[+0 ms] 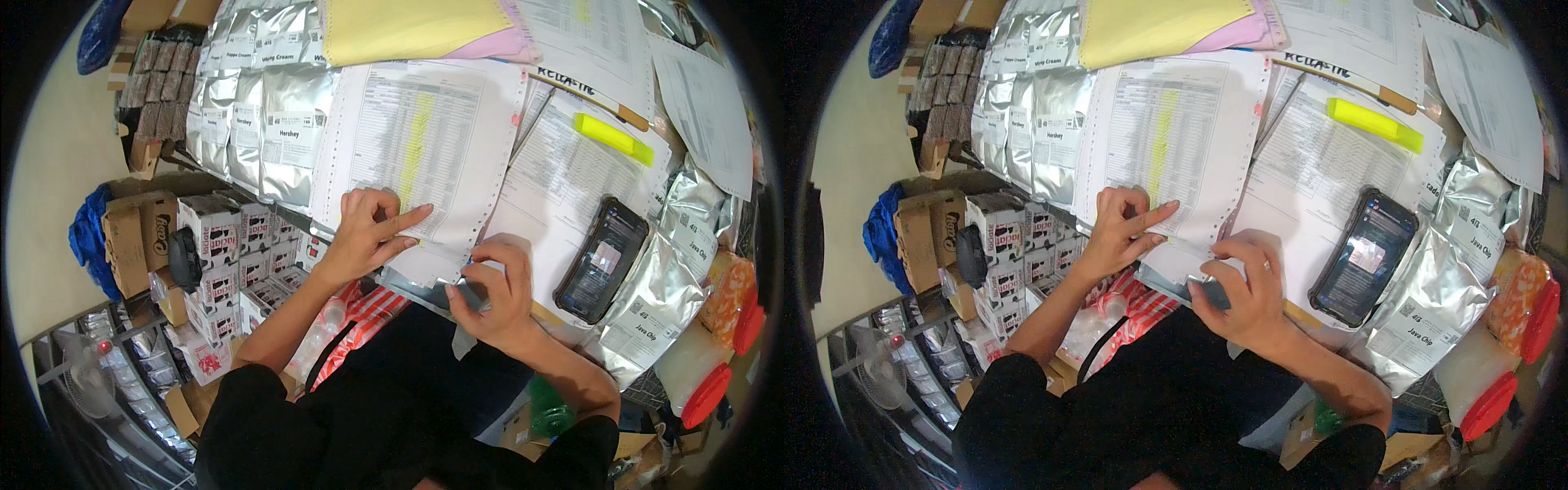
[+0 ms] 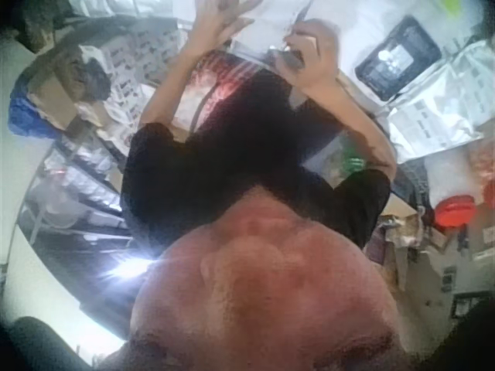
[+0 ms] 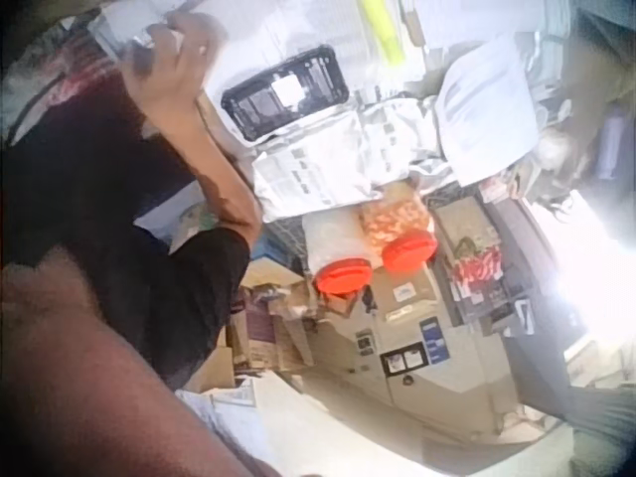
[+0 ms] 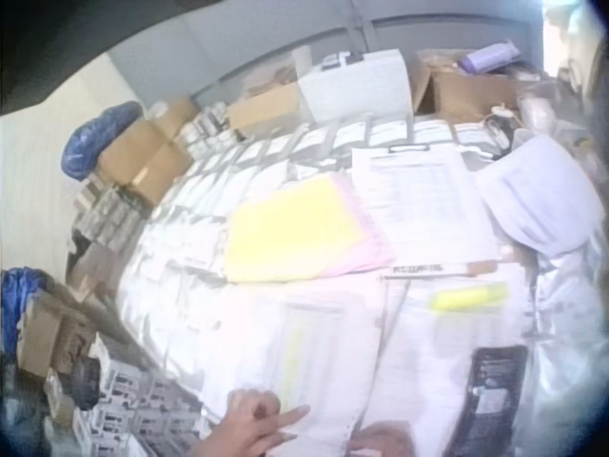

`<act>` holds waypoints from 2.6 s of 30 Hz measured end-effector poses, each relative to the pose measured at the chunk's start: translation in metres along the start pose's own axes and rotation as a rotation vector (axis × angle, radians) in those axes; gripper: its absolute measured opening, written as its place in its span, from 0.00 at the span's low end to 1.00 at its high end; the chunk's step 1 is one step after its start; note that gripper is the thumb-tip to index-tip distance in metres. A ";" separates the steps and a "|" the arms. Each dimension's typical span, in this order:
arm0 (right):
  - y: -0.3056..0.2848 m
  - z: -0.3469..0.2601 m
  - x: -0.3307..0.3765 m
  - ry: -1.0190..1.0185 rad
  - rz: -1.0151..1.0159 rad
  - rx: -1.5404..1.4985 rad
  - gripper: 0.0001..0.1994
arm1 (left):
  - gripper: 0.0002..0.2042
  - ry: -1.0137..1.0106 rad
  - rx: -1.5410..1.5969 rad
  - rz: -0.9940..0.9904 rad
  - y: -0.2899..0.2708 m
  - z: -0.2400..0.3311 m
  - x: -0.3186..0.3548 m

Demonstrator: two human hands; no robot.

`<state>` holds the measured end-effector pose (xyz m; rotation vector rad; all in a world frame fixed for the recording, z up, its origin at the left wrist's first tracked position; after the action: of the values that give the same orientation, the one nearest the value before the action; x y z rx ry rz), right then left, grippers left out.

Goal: The person highlights lines on a printed order form with a yellow marker, then moves between a storage room and an office to gather and organize documents. They handle multiple plastic bags, label them with a marker, and arrange papers on a desk.

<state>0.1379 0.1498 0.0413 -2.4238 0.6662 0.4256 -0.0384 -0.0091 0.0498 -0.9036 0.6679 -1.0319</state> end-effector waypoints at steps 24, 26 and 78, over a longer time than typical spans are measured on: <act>0.002 0.003 -0.001 -0.087 -0.249 -0.085 0.15 | 0.23 -0.019 0.020 0.388 -0.007 -0.028 0.050; 0.002 0.003 0.001 -0.126 -0.246 -0.122 0.16 | 0.19 -0.013 -0.104 0.459 -0.013 -0.022 0.054; 0.093 -0.025 -0.065 0.102 -0.013 0.786 0.31 | 0.10 -0.068 0.181 0.298 -0.134 0.019 -0.012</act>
<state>0.0369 0.0922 0.0468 -1.7038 0.6955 0.0105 -0.0850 -0.0228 0.1770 -0.6556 0.6201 -0.7777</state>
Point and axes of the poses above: each hand's wrist, its own x-axis away from the middle knuckle, its own y-axis out of the palm, z = x × y, the point moved 3 cm from there along -x, towards the middle knuckle, and after that the axes turned 3 degrees about x, right-handed, at the moved point
